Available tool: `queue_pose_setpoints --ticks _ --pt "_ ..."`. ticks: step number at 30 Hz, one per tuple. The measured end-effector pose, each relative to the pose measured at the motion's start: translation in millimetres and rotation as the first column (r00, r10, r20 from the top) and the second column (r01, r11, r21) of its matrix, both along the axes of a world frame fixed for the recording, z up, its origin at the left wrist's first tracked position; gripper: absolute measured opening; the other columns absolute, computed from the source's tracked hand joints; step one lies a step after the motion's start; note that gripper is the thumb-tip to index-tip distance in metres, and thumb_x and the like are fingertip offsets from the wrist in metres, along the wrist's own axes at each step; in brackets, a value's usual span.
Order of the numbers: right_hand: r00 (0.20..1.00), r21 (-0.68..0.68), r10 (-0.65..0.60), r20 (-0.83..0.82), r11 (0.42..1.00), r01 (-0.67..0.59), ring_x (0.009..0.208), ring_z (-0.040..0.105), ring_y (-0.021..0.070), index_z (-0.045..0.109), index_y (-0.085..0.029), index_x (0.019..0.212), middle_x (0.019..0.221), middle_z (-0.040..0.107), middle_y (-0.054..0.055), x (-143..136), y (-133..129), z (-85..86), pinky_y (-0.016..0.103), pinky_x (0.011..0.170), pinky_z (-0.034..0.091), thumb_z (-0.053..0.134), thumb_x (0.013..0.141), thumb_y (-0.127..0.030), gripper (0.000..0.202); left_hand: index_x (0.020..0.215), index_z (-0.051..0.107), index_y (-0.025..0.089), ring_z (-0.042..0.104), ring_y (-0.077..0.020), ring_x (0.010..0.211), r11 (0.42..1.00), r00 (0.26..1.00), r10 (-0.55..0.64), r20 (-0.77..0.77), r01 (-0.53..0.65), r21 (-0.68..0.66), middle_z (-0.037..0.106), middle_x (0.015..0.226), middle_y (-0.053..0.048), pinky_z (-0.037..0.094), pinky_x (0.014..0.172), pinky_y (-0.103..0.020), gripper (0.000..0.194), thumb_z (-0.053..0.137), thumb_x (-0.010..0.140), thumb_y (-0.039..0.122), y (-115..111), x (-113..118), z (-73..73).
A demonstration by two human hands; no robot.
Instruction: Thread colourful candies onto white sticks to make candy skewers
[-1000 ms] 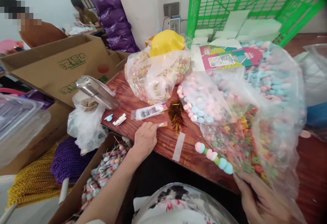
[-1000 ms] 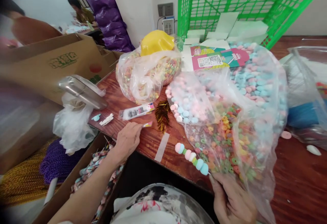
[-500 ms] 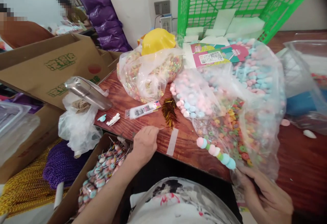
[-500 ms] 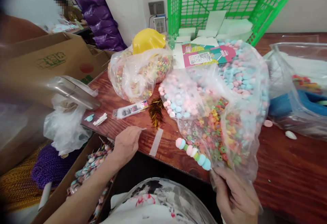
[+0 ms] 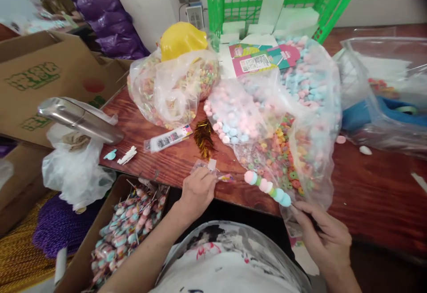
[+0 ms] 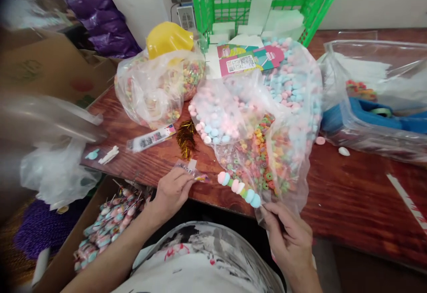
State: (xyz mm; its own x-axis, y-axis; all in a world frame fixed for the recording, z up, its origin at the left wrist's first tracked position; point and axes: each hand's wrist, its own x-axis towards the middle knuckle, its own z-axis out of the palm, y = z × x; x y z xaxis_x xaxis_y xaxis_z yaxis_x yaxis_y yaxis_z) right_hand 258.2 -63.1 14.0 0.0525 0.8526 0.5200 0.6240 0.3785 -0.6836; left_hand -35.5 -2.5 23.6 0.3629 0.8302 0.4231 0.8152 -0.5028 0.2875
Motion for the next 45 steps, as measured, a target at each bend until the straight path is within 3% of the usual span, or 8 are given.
queue_pose_setpoints --ticks 3,6,9,12,17,22,36,45 --pt "0.999 0.003 0.036 -0.01 0.999 -0.036 0.059 0.065 0.013 0.068 -0.02 0.087 0.073 0.069 0.0 -2.4 2.6 0.2 0.021 0.058 0.052 0.064 0.083 -0.014 0.008 0.087 0.066 0.016 0.056 -0.0163 0.076 0.998 0.998 -0.017 0.058 0.021 -0.059 0.062 0.079 -0.005 0.049 0.074 -0.03 0.015 0.052 0.091 0.015 2.8 -4.5 2.1" --pt "0.998 -0.007 0.055 0.006 0.998 -0.055 0.058 0.064 0.0121 0.067 -0.02 0.086 0.071 0.067 -0.001 -2.9 4.7 1.6 0.02 0.057 0.051 0.064 0.084 -0.013 0.008 0.092 0.067 0.015 0.055 -0.0186 0.082 0.994 0.999 -0.04 0.013 0.041 -0.097 0.061 0.085 -0.008 0.049 0.075 -0.032 0.019 0.049 0.091 0.013 2.3 -6.4 1.6" --pt "0.996 -0.021 0.079 0.031 0.997 -0.079 0.059 0.064 0.0127 0.066 -0.02 0.086 0.071 0.067 0.0 -3.9 5.0 2.0 0.02 0.055 0.05 0.063 0.085 -0.013 0.008 0.085 0.068 0.014 0.053 -0.0194 0.082 0.992 0.998 -0.053 0.032 0.056 -0.109 0.059 0.083 -0.009 0.048 0.074 -0.032 0.023 0.046 0.092 0.013 2.8 -7.4 -1.1" --pt "0.993 -0.017 0.102 0.059 0.995 -0.102 0.06 0.065 0.0135 0.066 -0.021 0.087 0.072 0.068 0.0 -6.4 3.6 2.1 0.021 0.055 0.049 0.063 0.085 -0.013 0.009 0.075 0.067 0.015 0.053 -0.0183 0.079 0.985 0.988 -0.031 0.154 0.056 -0.166 0.059 0.078 -0.007 0.046 0.073 -0.031 0.02 0.053 0.09 0.015 8.6 -9.1 -2.5" --pt "0.993 -0.014 0.089 0.076 0.996 -0.089 0.063 0.067 0.015 0.067 -0.021 0.085 0.071 0.068 0.0 -9.1 1.8 4.2 0.022 0.056 0.049 0.063 0.084 -0.013 0.01 0.064 0.064 0.015 0.055 -0.0149 0.071 0.927 0.958 0.067 0.277 0.043 -0.372 0.058 0.07 -0.002 0.042 0.068 -0.027 0.016 0.07 0.078 0.016 23.8 -13.3 4.0" --pt "0.992 -0.026 0.098 0.082 0.995 -0.096 0.061 0.065 0.0146 0.067 -0.021 0.086 0.071 0.068 0.0 -9.2 5.4 6.5 0.022 0.056 0.049 0.063 0.084 -0.012 0.009 0.066 0.068 0.015 0.055 -0.0115 0.065 0.867 0.92 0.074 0.385 0.131 -0.48 0.059 0.07 0.0 0.039 0.062 -0.023 0.01 0.072 0.075 0.014 30.8 -18.4 9.4" --pt "0.962 0.047 0.165 0.216 0.983 -0.179 0.066 0.067 0.0146 0.064 -0.019 0.092 0.076 0.068 0.002 -18.0 10.4 10.9 0.024 0.062 0.052 0.061 0.087 -0.01 0.011 0.07 0.069 0.015 0.053 -0.0124 0.067 0.897 0.924 0.008 0.382 0.162 -0.411 0.057 0.068 0.0 0.037 0.063 -0.024 0.011 0.073 0.078 0.02 30.6 -22.5 0.1" --pt "0.897 0.074 0.173 0.406 0.972 -0.221 0.074 0.069 0.0176 0.067 -0.017 0.099 0.084 0.072 0.006 -8.4 17.7 9.6 0.028 0.069 0.055 0.059 0.086 -0.011 0.016 0.069 0.064 0.016 0.053 -0.0148 0.074 0.92 0.969 -0.086 0.231 0.166 -0.356 0.057 0.073 -0.001 0.04 0.071 -0.027 0.013 0.068 0.082 0.018 30.1 -22.0 -0.2"
